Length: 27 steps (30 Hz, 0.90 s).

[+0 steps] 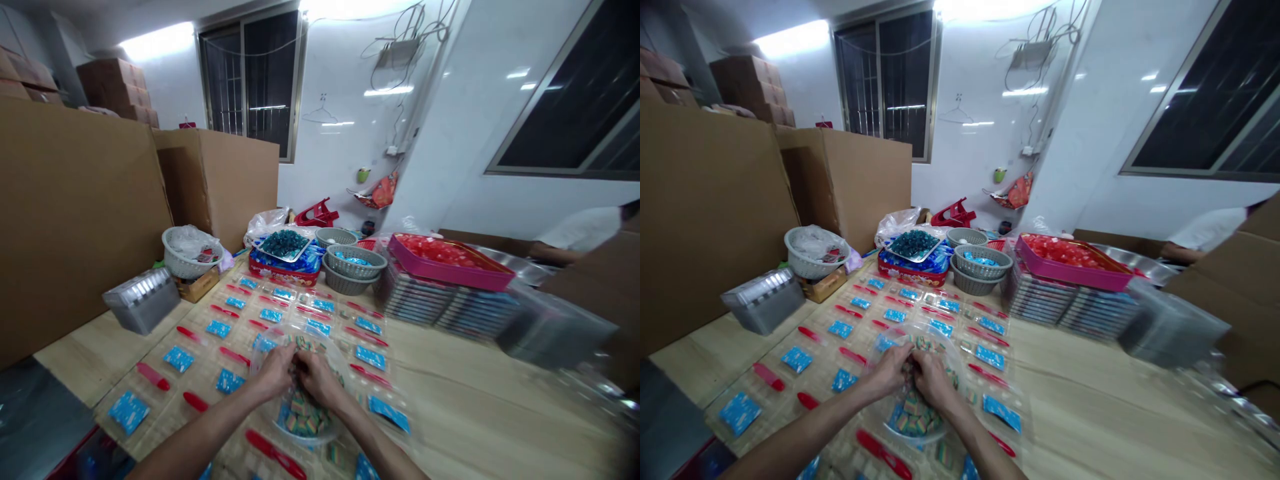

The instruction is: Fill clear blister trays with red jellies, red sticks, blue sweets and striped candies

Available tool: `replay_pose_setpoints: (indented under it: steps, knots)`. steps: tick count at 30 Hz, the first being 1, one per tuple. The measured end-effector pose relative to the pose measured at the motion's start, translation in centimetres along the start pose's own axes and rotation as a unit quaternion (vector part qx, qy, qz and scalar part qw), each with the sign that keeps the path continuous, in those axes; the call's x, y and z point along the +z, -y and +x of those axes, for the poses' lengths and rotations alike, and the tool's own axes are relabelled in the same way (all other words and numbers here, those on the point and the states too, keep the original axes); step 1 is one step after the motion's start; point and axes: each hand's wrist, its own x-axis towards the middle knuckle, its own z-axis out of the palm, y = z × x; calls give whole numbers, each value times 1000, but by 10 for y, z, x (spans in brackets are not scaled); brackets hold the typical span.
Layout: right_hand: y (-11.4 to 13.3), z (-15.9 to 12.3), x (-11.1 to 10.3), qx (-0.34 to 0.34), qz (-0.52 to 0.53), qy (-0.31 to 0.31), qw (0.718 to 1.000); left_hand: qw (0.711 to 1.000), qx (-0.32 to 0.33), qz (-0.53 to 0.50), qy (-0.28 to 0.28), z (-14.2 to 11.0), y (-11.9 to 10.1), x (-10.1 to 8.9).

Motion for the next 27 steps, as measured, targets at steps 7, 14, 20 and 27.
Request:
replay_pose_setpoints:
  steps: [7,14,20,27]
  knots:
    - [2,1,-7,-44,-36,37,998,999,-11,30,-41,5,4,1]
    - [13,5,-12,-113,-72,46,990,985,-86,-135,-67,10,9,-7]
    - [17,42,-31,1,45,47,998,962,-133,-219,-95,-9,7,-31]
    - [34,162,-1,118,295,38,947,952,-106,-267,-102,-55,24,-59]
